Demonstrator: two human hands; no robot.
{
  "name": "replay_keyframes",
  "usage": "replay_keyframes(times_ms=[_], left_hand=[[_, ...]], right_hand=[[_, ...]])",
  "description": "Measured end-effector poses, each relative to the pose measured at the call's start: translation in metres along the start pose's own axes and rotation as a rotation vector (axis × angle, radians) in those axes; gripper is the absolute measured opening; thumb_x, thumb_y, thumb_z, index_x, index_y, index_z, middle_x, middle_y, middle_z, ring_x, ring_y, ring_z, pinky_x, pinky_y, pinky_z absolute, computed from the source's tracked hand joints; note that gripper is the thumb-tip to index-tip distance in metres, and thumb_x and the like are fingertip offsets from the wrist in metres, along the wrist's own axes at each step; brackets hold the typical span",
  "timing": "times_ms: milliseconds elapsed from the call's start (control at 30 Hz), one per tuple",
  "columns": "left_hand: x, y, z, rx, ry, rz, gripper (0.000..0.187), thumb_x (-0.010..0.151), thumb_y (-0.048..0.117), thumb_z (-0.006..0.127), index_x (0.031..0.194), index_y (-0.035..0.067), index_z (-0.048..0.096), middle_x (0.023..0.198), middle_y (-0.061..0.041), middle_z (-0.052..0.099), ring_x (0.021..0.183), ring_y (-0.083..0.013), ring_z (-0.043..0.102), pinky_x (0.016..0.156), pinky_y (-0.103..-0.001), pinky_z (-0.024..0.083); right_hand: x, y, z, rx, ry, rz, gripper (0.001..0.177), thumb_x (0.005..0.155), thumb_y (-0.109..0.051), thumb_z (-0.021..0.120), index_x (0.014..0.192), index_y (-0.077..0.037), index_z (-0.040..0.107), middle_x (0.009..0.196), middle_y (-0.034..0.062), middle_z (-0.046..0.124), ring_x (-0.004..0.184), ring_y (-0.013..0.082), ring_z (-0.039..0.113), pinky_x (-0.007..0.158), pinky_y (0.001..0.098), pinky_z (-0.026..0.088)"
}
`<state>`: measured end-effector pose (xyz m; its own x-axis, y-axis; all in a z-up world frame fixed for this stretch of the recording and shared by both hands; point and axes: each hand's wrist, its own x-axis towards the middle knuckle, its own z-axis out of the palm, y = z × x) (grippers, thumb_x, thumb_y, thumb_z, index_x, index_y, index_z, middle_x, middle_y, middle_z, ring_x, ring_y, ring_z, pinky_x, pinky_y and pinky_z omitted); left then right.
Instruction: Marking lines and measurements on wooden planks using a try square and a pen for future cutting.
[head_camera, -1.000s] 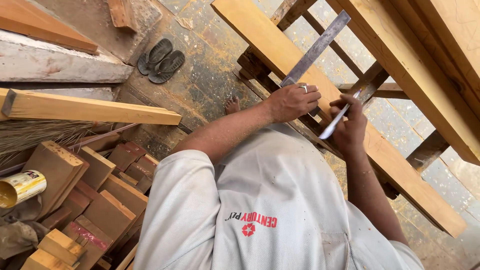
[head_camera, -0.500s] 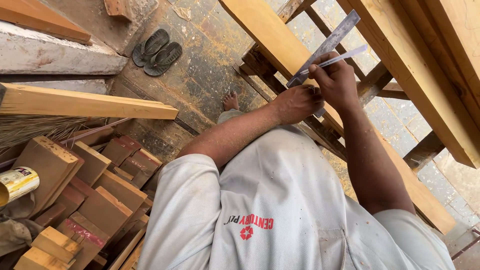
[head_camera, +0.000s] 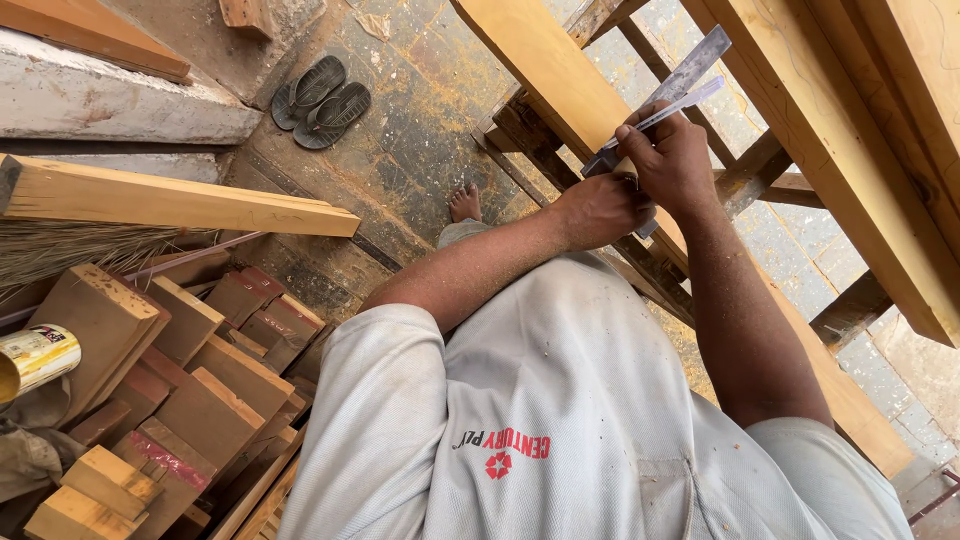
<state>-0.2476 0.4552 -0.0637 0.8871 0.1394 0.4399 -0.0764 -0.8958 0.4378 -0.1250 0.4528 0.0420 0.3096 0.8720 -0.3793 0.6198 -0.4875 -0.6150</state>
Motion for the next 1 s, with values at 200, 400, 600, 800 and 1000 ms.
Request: replay_keyframes(times_ms=[200,400,600,800,1000], left_hand=[[0.000,0.000,0.003,0.003,-0.001,0.000,0.009,0.095,0.013,0.061,0.091,0.006,0.064,0.092,-0.008,0.068,0.090,-0.0245,0.067,0.082,-0.042,0.055],[-0.002,0.000,0.006,-0.011,0.035,-0.013,0.010,0.096,0.013,0.059,0.090,0.006,0.064,0.093,-0.008,0.069,0.091,-0.0242,0.068,0.080,-0.042,0.056],[-0.006,-0.004,0.024,-0.329,-0.013,-0.212,0.023,0.102,0.015,0.052,0.116,-0.002,0.060,0.112,-0.016,0.065,0.100,-0.0273,0.068,0.088,-0.043,0.056],[-0.011,-0.011,0.009,0.027,0.139,0.011,0.020,0.100,0.021,0.053,0.107,0.003,0.061,0.120,-0.012,0.064,0.116,-0.0245,0.062,0.104,-0.042,0.051],[-0.010,-0.014,-0.009,0.151,-0.026,0.059,0.016,0.099,0.017,0.060,0.103,0.003,0.065,0.107,-0.009,0.064,0.106,-0.0225,0.064,0.096,-0.039,0.054]], right_hand=[[0.000,0.001,0.000,-0.009,-0.005,-0.021,0.018,0.106,-0.020,0.069,0.105,-0.002,0.066,0.090,0.0110,0.077,0.086,0.0166,0.076,0.075,0.0335,0.060],[0.001,-0.004,-0.001,-0.132,-0.010,-0.060,0.020,0.105,-0.022,0.070,0.108,-0.003,0.066,0.090,0.0122,0.076,0.086,0.0195,0.076,0.076,0.0359,0.061],[-0.017,-0.026,0.008,-0.565,0.002,-0.473,0.010,0.101,-0.018,0.073,0.099,-0.009,0.069,0.090,0.0121,0.077,0.085,0.0262,0.076,0.076,0.0408,0.062],[-0.012,-0.011,-0.001,-0.214,0.064,-0.263,0.014,0.105,-0.018,0.073,0.107,-0.005,0.068,0.099,0.0120,0.077,0.094,0.0214,0.076,0.080,0.0354,0.063],[-0.012,-0.013,-0.010,-0.104,0.071,-0.165,0.015,0.105,-0.015,0.073,0.106,-0.001,0.067,0.093,0.0122,0.076,0.090,0.0187,0.077,0.077,0.0333,0.062]])
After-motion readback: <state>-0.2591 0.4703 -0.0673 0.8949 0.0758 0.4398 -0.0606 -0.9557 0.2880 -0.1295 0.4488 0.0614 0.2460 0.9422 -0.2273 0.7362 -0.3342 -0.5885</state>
